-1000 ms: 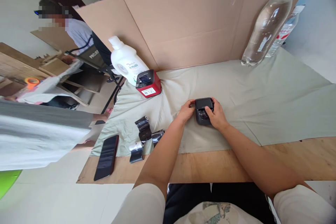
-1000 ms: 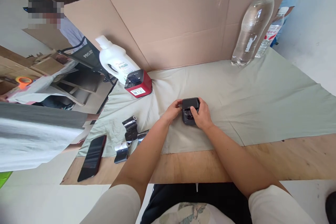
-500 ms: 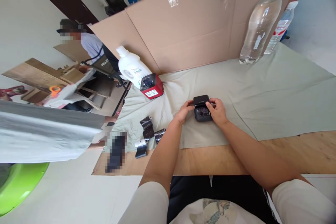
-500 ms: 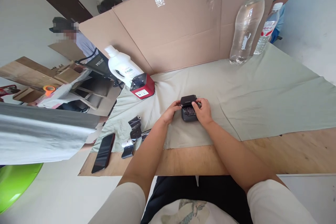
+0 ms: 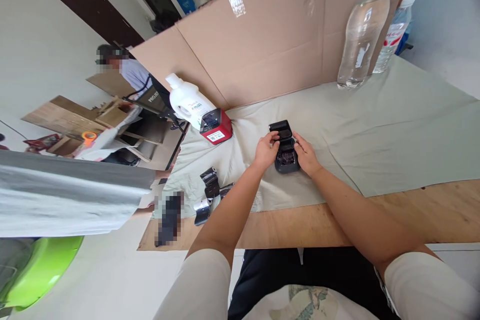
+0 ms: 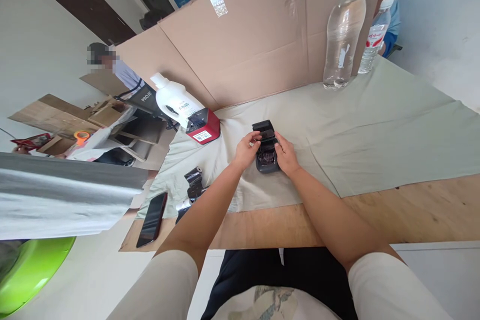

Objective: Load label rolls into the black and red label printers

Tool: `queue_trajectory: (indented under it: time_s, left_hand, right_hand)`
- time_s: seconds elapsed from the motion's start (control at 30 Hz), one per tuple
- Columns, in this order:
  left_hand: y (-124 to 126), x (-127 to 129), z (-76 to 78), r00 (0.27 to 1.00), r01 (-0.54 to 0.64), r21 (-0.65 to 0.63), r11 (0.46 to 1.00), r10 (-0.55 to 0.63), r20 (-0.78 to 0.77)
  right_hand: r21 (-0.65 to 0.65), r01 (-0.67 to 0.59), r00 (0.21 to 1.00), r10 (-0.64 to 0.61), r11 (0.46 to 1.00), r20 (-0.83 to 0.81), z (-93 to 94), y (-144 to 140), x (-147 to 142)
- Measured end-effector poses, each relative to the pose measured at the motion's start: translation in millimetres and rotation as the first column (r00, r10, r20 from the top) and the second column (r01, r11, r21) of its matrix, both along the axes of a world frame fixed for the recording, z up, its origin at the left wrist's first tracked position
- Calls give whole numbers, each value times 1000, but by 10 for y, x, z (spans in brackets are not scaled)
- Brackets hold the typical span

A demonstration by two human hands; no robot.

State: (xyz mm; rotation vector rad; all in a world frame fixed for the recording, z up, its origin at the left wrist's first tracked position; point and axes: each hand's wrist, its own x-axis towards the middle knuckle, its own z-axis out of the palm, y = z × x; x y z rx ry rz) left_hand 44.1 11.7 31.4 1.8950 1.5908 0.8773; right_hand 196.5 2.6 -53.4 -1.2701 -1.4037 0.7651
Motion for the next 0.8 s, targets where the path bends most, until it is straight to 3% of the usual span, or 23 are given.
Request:
queue_trajectory:
  time_s: [0.1, 0.2, 0.4, 0.53, 0.67, 0.8]
  left_hand:
    - [81, 58, 7, 977, 82, -30, 996, -86, -195]
    - [202, 108, 28, 909, 173, -96, 980, -196, -368]
    - [435, 322, -38, 816, 217, -175, 960, -277, -508]
    - [415, 370, -90, 807, 192, -145, 971, -240, -540]
    - [297, 254, -2, 807, 204, -104, 973, -228, -544]
    - [199, 43, 76, 902, 261, -87, 961, -275, -332]
  right_hand:
    - [-61, 51, 997, -54, 997, -47, -38, 13, -7]
    - [-83, 65, 995, -71, 994, -68, -52, 14, -6]
    - [-76, 74, 997, -75, 994, -14, -19, 8, 8]
    - [-91, 72, 997, -75, 993, -33, 3, 0, 10]
    - [-91, 80, 996, -82, 993, -19, 22, -6, 19]
    - [-100, 74, 997, -72, 992, 21, 39, -12, 46]
